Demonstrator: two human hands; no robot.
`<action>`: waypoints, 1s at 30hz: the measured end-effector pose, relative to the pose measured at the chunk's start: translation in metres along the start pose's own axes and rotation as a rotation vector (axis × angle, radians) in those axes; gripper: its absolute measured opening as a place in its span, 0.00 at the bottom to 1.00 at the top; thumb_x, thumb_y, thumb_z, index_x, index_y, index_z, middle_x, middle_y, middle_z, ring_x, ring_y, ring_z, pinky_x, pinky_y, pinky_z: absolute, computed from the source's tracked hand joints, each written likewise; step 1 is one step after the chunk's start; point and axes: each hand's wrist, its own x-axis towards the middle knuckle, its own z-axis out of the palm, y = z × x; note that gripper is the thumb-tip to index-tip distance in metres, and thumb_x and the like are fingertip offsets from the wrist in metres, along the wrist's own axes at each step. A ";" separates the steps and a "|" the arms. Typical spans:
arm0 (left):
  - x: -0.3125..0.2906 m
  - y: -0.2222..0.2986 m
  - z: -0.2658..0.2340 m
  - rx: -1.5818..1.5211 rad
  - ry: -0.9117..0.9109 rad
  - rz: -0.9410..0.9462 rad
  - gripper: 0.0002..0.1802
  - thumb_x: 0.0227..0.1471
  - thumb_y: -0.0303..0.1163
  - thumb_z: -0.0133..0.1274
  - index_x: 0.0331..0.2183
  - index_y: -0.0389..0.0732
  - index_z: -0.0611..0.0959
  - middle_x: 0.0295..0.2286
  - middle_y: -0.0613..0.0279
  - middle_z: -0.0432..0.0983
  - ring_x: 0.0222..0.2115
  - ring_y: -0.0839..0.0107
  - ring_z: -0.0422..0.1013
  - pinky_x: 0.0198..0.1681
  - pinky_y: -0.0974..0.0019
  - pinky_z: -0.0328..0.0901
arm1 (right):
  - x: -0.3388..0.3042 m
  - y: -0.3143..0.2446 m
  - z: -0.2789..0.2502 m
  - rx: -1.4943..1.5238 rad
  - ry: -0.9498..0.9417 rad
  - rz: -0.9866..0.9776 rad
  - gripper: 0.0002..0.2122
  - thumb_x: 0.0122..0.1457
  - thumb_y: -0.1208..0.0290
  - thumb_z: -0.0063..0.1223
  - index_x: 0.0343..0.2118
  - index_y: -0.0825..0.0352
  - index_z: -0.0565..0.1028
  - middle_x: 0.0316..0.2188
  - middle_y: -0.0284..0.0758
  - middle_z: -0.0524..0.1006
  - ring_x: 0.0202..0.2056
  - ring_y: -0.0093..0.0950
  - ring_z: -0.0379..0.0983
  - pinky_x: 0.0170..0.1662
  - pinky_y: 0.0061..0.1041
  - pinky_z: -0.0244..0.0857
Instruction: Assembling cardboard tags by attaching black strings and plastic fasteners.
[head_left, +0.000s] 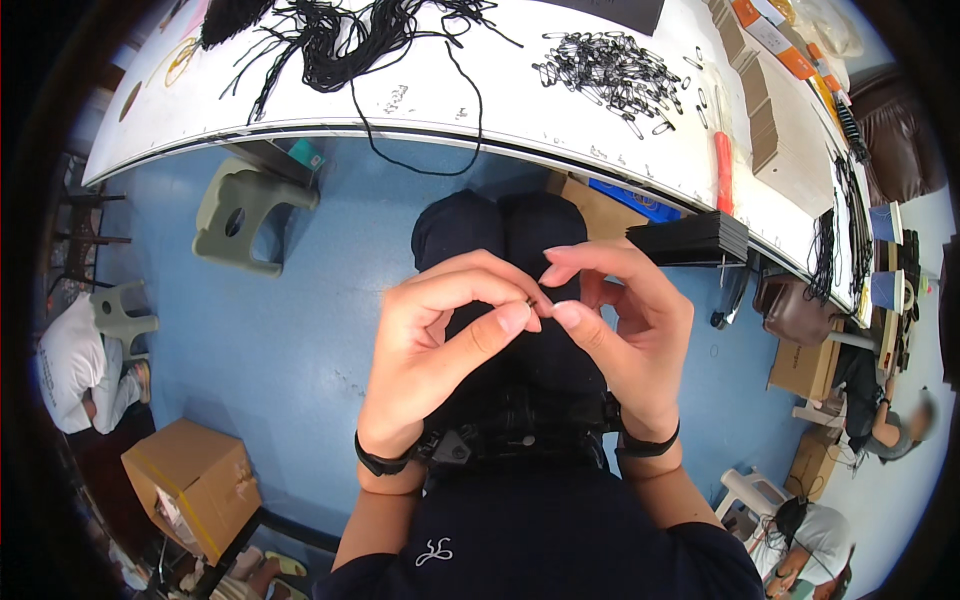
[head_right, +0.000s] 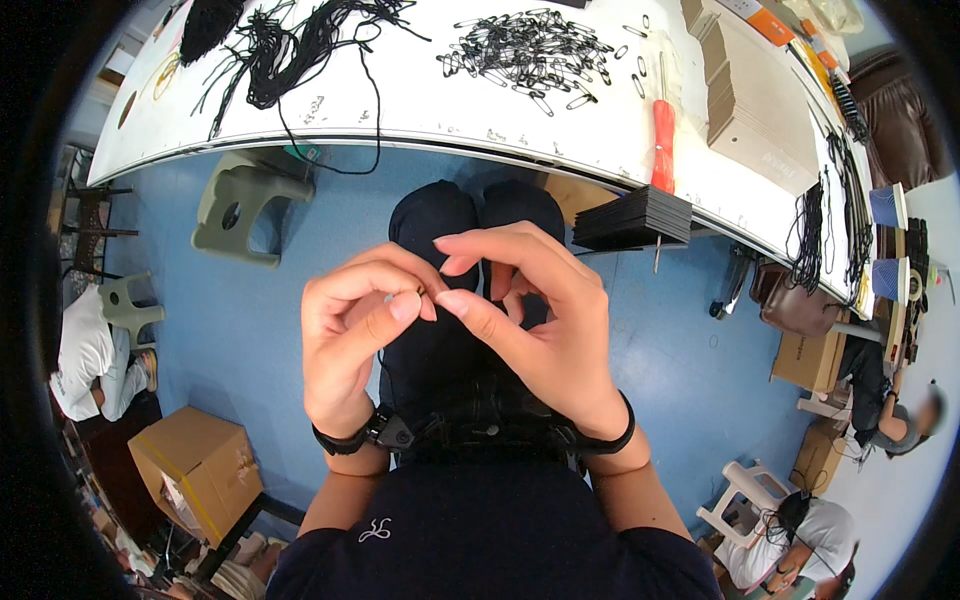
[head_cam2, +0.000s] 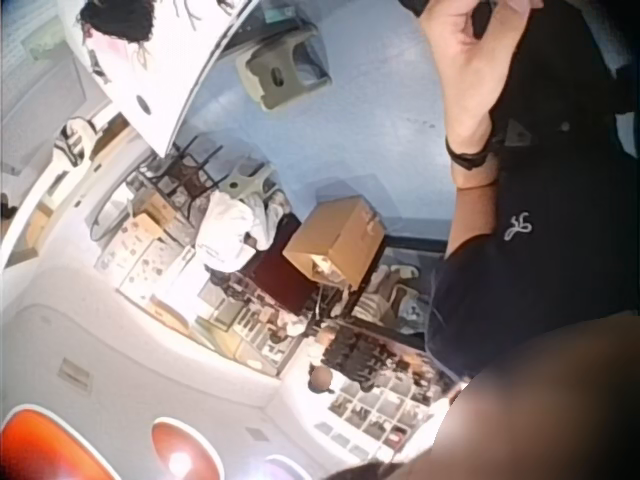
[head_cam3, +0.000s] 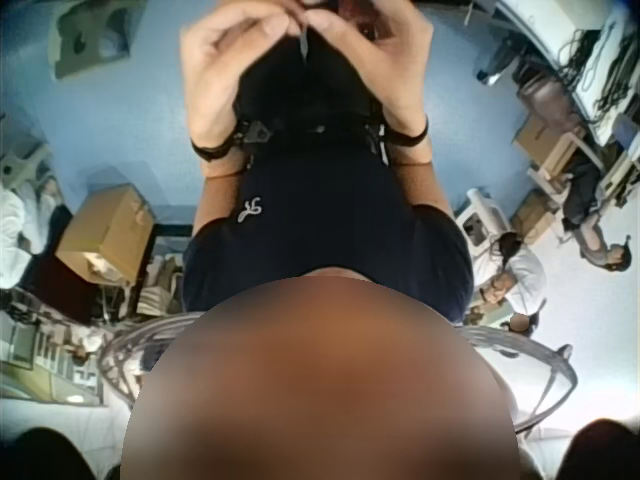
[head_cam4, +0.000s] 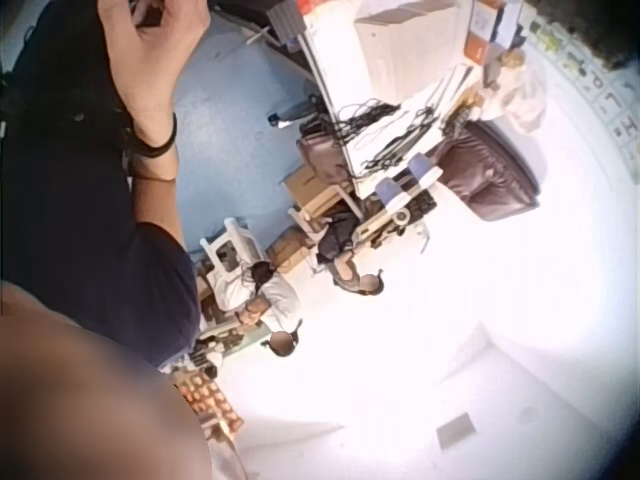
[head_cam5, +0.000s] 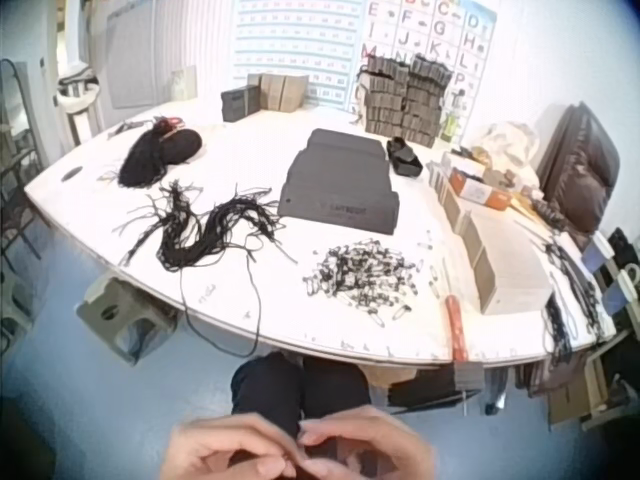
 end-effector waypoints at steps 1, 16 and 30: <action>0.000 0.001 0.000 0.005 -0.040 -0.014 0.04 0.49 0.23 0.53 0.27 0.31 0.80 0.29 0.56 0.75 0.31 0.72 0.71 0.37 0.70 0.64 | 0.002 0.000 -0.001 0.033 -0.026 -0.012 0.15 0.45 0.79 0.62 0.39 0.64 0.79 0.31 0.29 0.75 0.23 0.14 0.62 0.22 0.12 0.54; 0.000 0.004 0.001 0.103 -0.180 -0.027 0.04 0.51 0.24 0.53 0.27 0.33 0.79 0.26 0.60 0.75 0.28 0.73 0.71 0.34 0.72 0.63 | -0.002 -0.005 -0.009 -0.019 -0.140 -0.102 0.08 0.45 0.81 0.62 0.29 0.65 0.77 0.29 0.31 0.74 0.24 0.19 0.67 0.24 0.17 0.58; 0.006 -0.004 0.019 0.442 0.186 0.388 0.02 0.45 0.17 0.54 0.26 0.33 0.79 0.19 0.67 0.68 0.15 0.85 0.54 0.17 0.79 0.47 | 0.025 -0.034 -0.010 -0.742 0.220 -0.528 0.06 0.41 0.82 0.61 0.24 0.67 0.76 0.24 0.32 0.75 0.24 0.23 0.67 0.25 0.19 0.57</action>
